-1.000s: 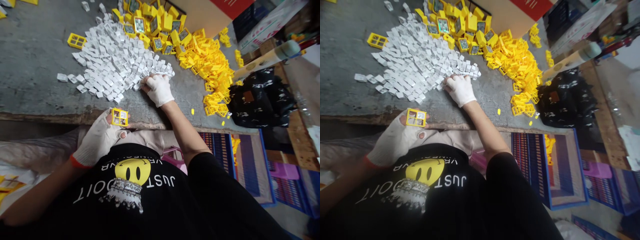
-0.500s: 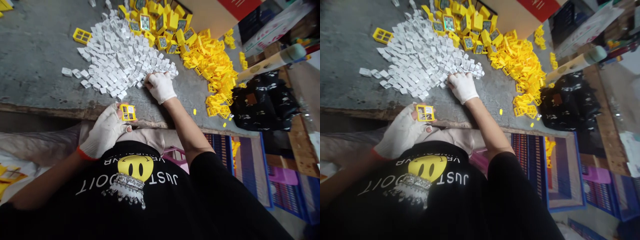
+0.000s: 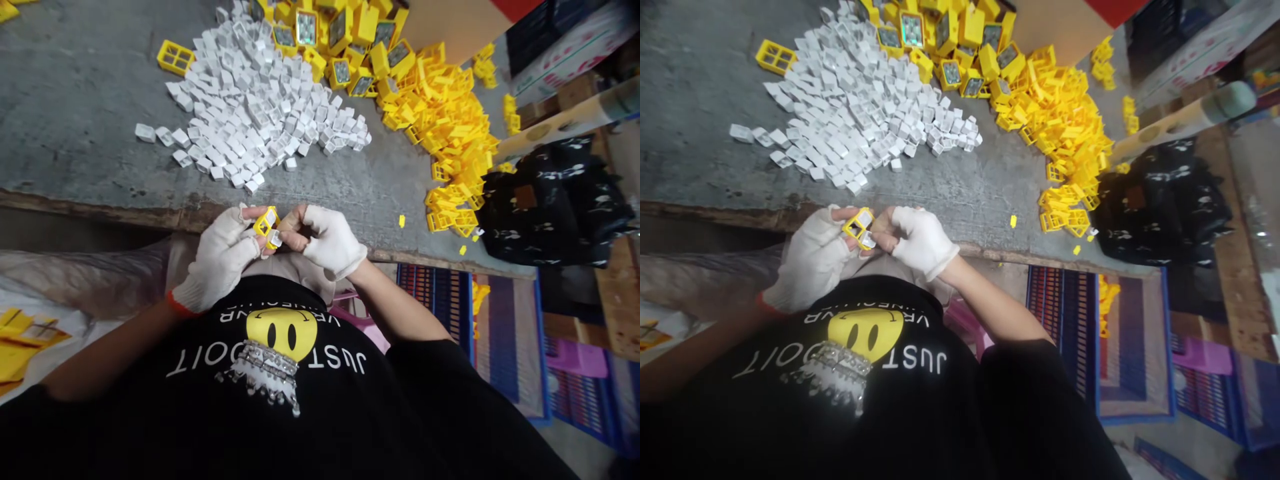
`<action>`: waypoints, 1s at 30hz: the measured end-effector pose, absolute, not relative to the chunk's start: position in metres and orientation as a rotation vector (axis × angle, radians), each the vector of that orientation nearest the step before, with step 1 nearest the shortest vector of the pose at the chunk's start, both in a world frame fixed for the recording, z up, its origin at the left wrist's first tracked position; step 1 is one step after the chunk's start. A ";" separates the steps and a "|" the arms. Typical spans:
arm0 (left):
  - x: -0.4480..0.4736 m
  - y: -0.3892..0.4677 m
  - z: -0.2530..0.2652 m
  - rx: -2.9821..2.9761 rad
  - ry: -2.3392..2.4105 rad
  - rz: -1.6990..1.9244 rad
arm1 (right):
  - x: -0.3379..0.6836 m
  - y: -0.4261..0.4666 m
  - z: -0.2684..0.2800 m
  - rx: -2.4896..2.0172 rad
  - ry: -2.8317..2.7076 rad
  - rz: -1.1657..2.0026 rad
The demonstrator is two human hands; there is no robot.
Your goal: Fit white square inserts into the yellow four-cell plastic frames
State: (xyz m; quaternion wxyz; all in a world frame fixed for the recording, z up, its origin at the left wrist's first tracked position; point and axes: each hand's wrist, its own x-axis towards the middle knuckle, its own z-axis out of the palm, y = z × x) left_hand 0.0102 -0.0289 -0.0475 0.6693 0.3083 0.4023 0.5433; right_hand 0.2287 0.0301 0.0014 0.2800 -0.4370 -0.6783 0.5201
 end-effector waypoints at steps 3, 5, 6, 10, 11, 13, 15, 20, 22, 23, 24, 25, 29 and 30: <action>0.006 -0.035 -0.055 0.813 0.949 1.298 | 0.221 0.029 -0.007 -1.158 -1.707 1.609; 0.005 -0.036 -0.053 0.894 0.975 1.337 | 0.219 0.029 -0.010 -1.114 -1.644 1.727; 0.005 -0.036 -0.051 0.897 0.980 1.338 | 0.219 0.031 -0.011 -1.086 -1.639 1.752; 0.010 -0.031 -0.038 0.632 0.971 1.301 | 0.236 0.068 -0.015 -1.189 -1.743 1.331; 0.011 -0.030 -0.034 0.554 0.964 1.296 | 0.242 0.084 -0.017 -1.287 -1.771 1.129; 0.012 -0.028 -0.028 0.448 0.955 1.286 | 0.250 0.119 -0.024 -1.519 -1.842 0.794; 0.012 -0.027 -0.024 0.402 0.967 1.267 | 0.251 0.147 -0.033 -1.697 -1.951 0.632; 0.006 -0.025 -0.018 0.341 1.044 1.238 | 0.240 0.148 -0.044 -1.619 -2.224 0.518; 0.005 -0.022 -0.018 0.330 1.016 1.244 | 0.242 0.125 -0.042 -1.497 -2.346 0.388; 0.005 -0.021 -0.017 0.329 0.996 1.251 | 0.244 0.112 -0.039 -1.440 -2.399 0.301; 0.006 -0.020 -0.017 0.331 0.976 1.255 | 0.247 0.098 -0.036 -1.389 -2.441 0.214; 0.007 -0.019 -0.017 0.334 0.961 1.259 | 0.250 0.085 -0.033 -1.344 -2.474 0.135; 0.013 -0.020 -0.013 0.363 0.928 1.262 | 0.258 0.042 -0.021 -1.173 -2.601 -0.036; 0.014 -0.021 -0.012 0.377 0.922 1.257 | 0.259 0.035 -0.020 -1.134 -2.635 -0.048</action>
